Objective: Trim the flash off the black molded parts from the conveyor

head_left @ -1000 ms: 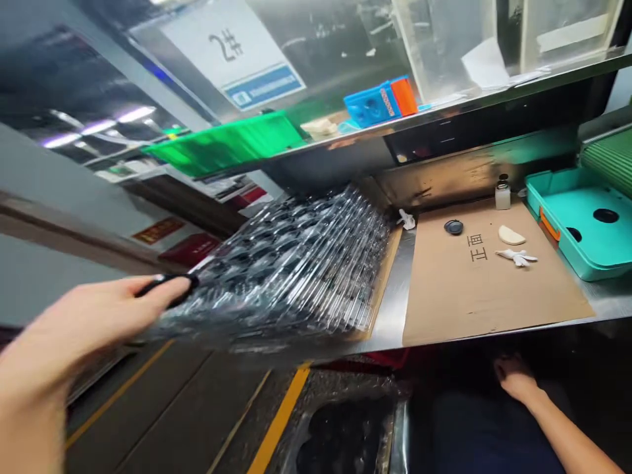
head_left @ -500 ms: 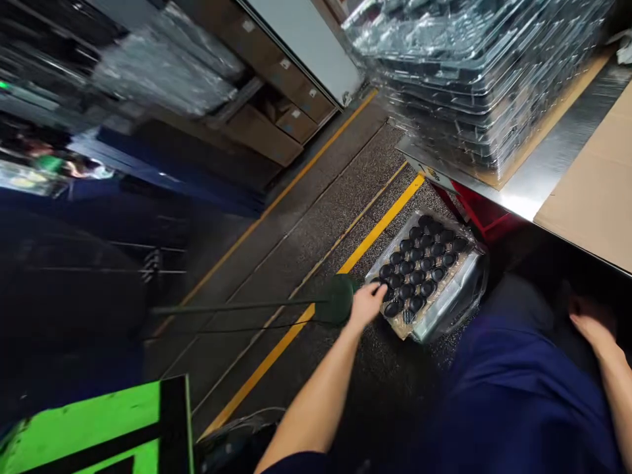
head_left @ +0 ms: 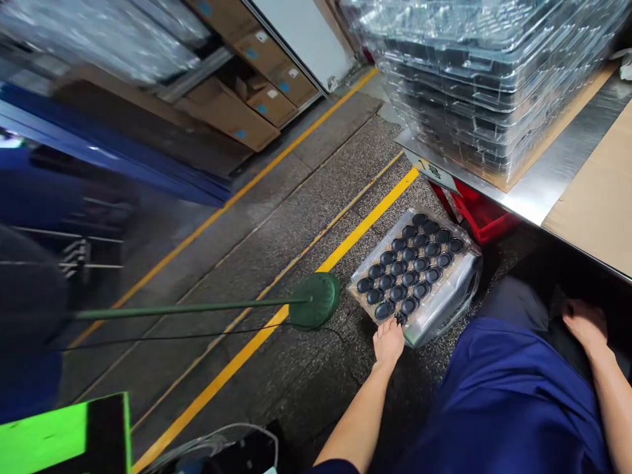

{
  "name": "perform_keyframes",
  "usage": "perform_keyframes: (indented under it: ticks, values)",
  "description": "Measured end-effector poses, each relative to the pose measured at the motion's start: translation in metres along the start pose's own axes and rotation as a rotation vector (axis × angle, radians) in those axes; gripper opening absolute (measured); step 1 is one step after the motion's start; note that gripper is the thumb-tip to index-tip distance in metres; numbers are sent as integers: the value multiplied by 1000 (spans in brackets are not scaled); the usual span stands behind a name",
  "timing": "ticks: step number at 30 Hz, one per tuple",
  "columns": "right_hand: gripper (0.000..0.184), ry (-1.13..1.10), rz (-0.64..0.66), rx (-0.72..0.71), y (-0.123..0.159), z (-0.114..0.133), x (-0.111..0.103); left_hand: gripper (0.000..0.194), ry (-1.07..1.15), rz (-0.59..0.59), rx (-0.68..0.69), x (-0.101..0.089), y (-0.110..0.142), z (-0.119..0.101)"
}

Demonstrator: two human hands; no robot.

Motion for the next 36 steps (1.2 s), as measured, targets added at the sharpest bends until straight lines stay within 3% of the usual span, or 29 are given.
perform_keyframes:
  ticks: [6, 12, 17, 22, 26, 31, 33, 36]
  values:
    - [38, 27, -14, -39, 0, -3, 4, 46, -19, -4, 0, -9, -6, 0]
    - [39, -6, -16, -30, 0, -4, 9, 42, 73, 107, -11, -22, -18, -1]
    - [41, -19, 8, -12, 0, -1, 6, 30, 292, 252, -76, -42, -22, 0]
    - [40, -30, -24, -2, 2, 2, 2, 19, 677, 359, -233, -74, -21, -12]
    - [40, -29, -5, 2, 0, 2, 3, 22, 1053, 525, -287, -106, -16, -48]
    - [38, -7, -2, 5, 0, 7, 0, 12, 1551, 795, -287, -156, 15, -124]
    - [36, 6, -13, 3, 1, 11, -2, 15, 1630, 848, -261, -177, 34, -155]
    - [34, -4, -27, -1, 4, 15, -3, 19, 1539, 837, -135, -206, 60, -191]
Point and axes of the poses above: each hand's wrist, its own y-axis away from the middle knuckle, its own x-axis out of the palm, z = x × y, the point moved 3 cm from there along -y, towards the middle knuckle, and after that the axes turned 14 degrees about -x, right-handed, at the moved point
